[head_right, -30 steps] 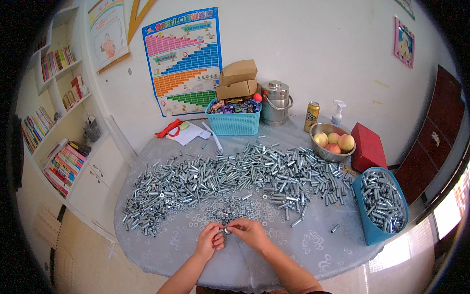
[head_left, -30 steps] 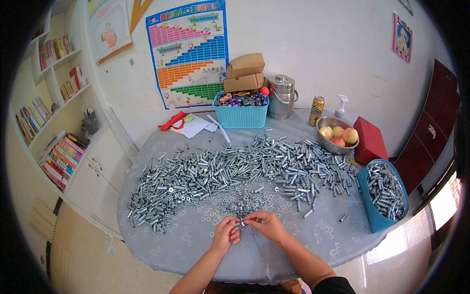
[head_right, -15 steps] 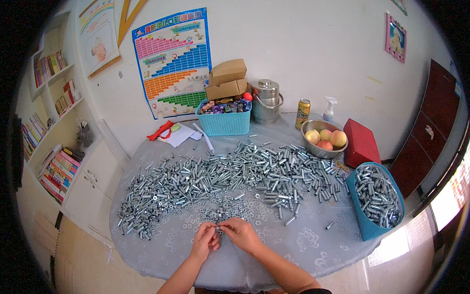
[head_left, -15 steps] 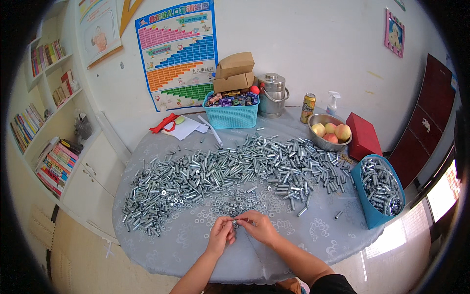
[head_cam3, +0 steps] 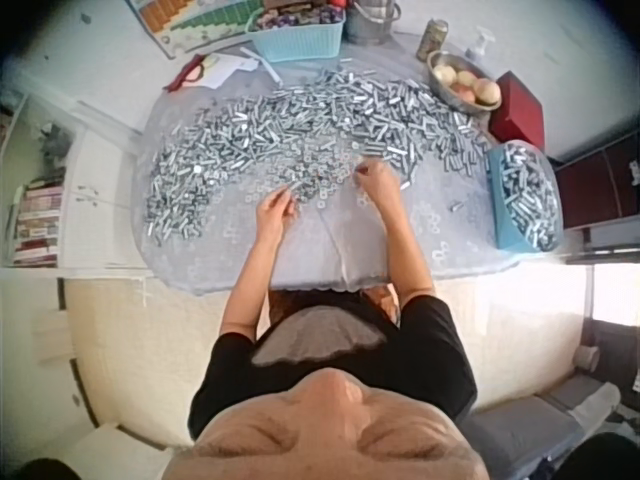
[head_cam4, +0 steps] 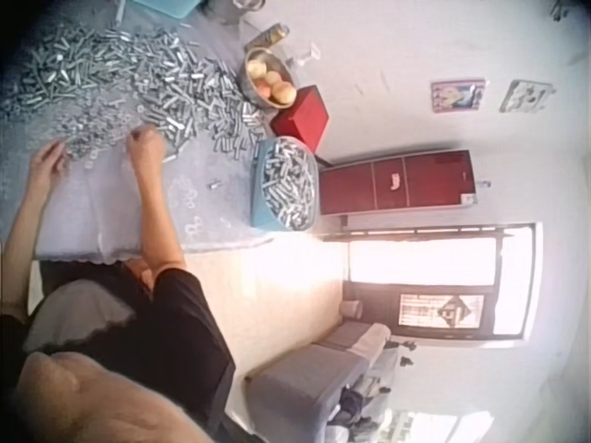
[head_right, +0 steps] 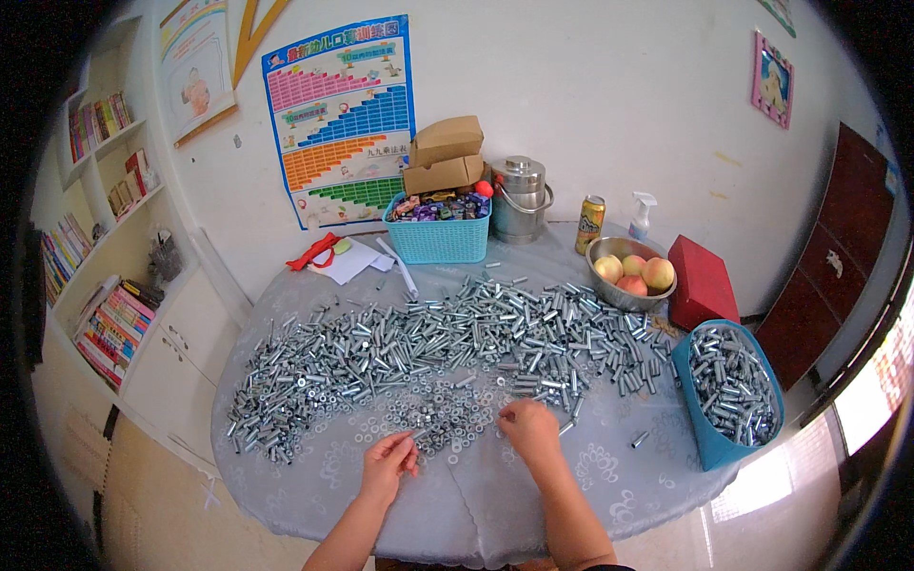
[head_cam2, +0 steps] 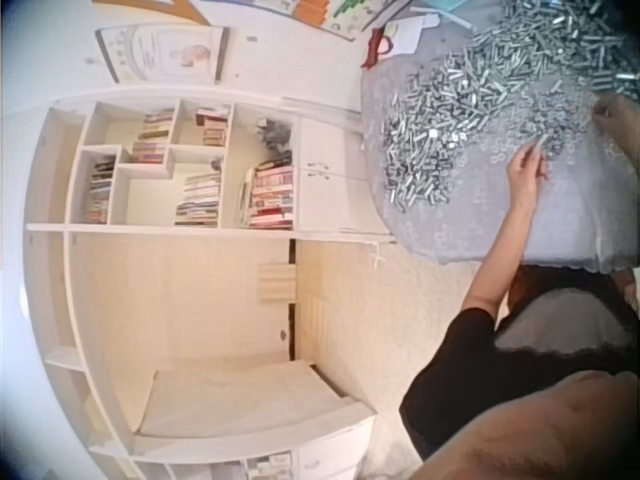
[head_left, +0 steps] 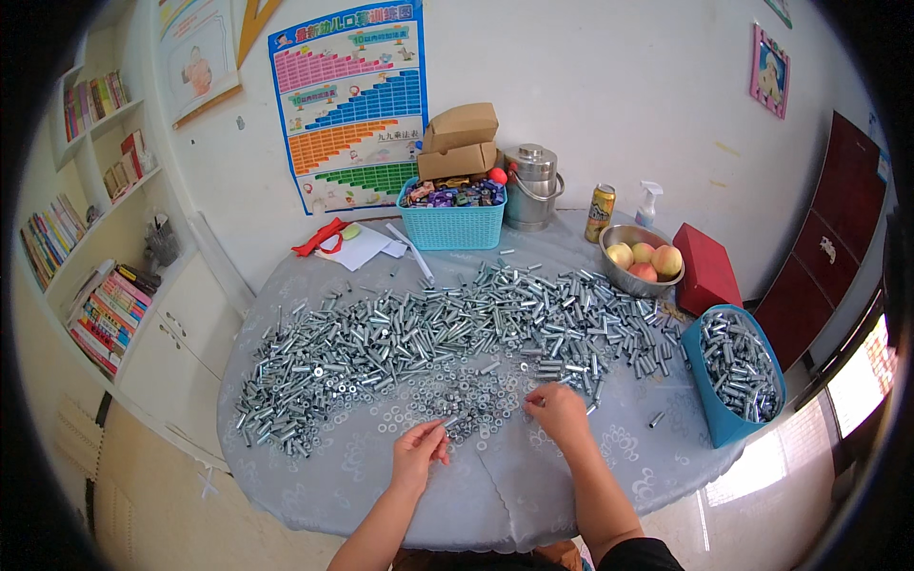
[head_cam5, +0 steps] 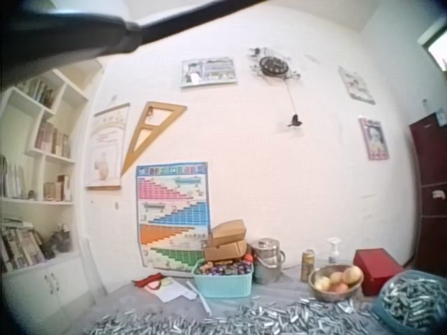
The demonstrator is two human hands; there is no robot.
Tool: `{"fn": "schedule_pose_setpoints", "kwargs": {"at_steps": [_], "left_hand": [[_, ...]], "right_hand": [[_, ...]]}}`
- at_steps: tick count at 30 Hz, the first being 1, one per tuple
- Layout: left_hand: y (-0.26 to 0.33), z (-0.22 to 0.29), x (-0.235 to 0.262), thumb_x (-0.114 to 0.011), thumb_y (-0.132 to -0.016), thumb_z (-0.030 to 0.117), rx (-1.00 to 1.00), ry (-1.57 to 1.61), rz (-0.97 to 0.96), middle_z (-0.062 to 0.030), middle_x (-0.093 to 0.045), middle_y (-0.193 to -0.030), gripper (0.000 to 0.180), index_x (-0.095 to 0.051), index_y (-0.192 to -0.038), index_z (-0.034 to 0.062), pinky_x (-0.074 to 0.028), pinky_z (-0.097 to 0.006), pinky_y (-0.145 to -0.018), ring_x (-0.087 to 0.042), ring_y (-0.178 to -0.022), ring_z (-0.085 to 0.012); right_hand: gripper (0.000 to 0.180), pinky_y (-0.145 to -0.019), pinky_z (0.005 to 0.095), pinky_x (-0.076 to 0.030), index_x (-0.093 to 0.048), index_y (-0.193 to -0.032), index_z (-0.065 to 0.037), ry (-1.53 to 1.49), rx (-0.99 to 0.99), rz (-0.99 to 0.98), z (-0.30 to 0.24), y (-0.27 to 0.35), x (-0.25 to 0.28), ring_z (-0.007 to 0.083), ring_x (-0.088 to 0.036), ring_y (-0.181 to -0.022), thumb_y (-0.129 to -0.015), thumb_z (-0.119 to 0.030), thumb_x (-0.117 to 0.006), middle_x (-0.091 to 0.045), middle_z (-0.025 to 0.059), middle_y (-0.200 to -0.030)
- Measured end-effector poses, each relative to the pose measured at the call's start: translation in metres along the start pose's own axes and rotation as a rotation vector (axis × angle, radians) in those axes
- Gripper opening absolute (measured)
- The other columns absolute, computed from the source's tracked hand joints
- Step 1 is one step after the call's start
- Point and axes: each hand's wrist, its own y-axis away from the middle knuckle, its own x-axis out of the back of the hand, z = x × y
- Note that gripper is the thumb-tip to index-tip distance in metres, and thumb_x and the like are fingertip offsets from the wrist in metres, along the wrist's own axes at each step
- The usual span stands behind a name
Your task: The person sits at a table covered with a large pile of metal bolts and washers. They repeatedly pick up a bolt and a washer, thread the washer onto the bolt, and place the assembled unit into a blue plastic basket on the right side of the table.
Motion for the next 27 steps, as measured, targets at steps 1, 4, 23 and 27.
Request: {"fn": "schedule_pose_setpoints", "kwargs": {"at_steps": [1, 4, 23, 27], "left_hand": [[0.000, 0.000, 0.000, -0.055, -0.086, 0.008, 0.006, -0.009, -0.006, -0.0071, -0.057, -0.075, 0.022, -0.056, -0.104, -0.0034, -0.047, -0.026, -0.048, -0.051, -0.056, -0.0098], [0.000, 0.000, 0.000, -0.054, -0.086, 0.007, 0.016, -0.014, -0.008, -0.0075, -0.057, -0.076, 0.022, -0.056, -0.105, -0.0036, -0.047, -0.026, -0.049, -0.050, -0.057, -0.0102], [0.003, 0.002, -0.002, -0.054, -0.087, 0.009, 0.051, -0.007, -0.116, -0.0073, -0.057, -0.075, 0.021, -0.058, -0.102, -0.0057, -0.048, -0.026, -0.049, -0.051, -0.055, -0.0111], [0.002, 0.002, -0.002, -0.053, -0.087, 0.010, 0.068, -0.010, -0.124, -0.0070, -0.056, -0.073, 0.022, -0.056, -0.102, -0.0053, -0.047, -0.027, -0.047, -0.049, -0.054, -0.0105]], "right_hand": [[0.018, -0.066, 0.0346, -0.048, -0.067, -0.082, -0.009, 0.033, -0.009, -0.024, 0.002, 0.001, -0.003, 0.0256, -0.061, -0.074, -0.069, -0.022, -0.068, -0.063, 0.0092, -0.082], [0.019, -0.066, 0.0341, -0.048, -0.068, -0.083, -0.009, 0.064, -0.013, -0.055, 0.003, -0.001, -0.006, 0.0251, -0.061, -0.074, -0.070, -0.023, -0.068, -0.063, 0.0095, -0.083], [0.015, -0.063, 0.0220, -0.042, -0.066, -0.089, -0.006, -0.673, 0.203, -0.269, -0.040, 0.014, -0.028, 0.0084, -0.053, -0.071, -0.076, -0.011, -0.068, -0.060, 0.0008, -0.080], [0.015, -0.063, 0.0214, -0.042, -0.066, -0.091, -0.007, -0.656, 0.176, -0.296, -0.041, 0.014, -0.029, 0.0076, -0.050, -0.068, -0.076, -0.010, -0.068, -0.060, -0.0005, -0.080]]}}
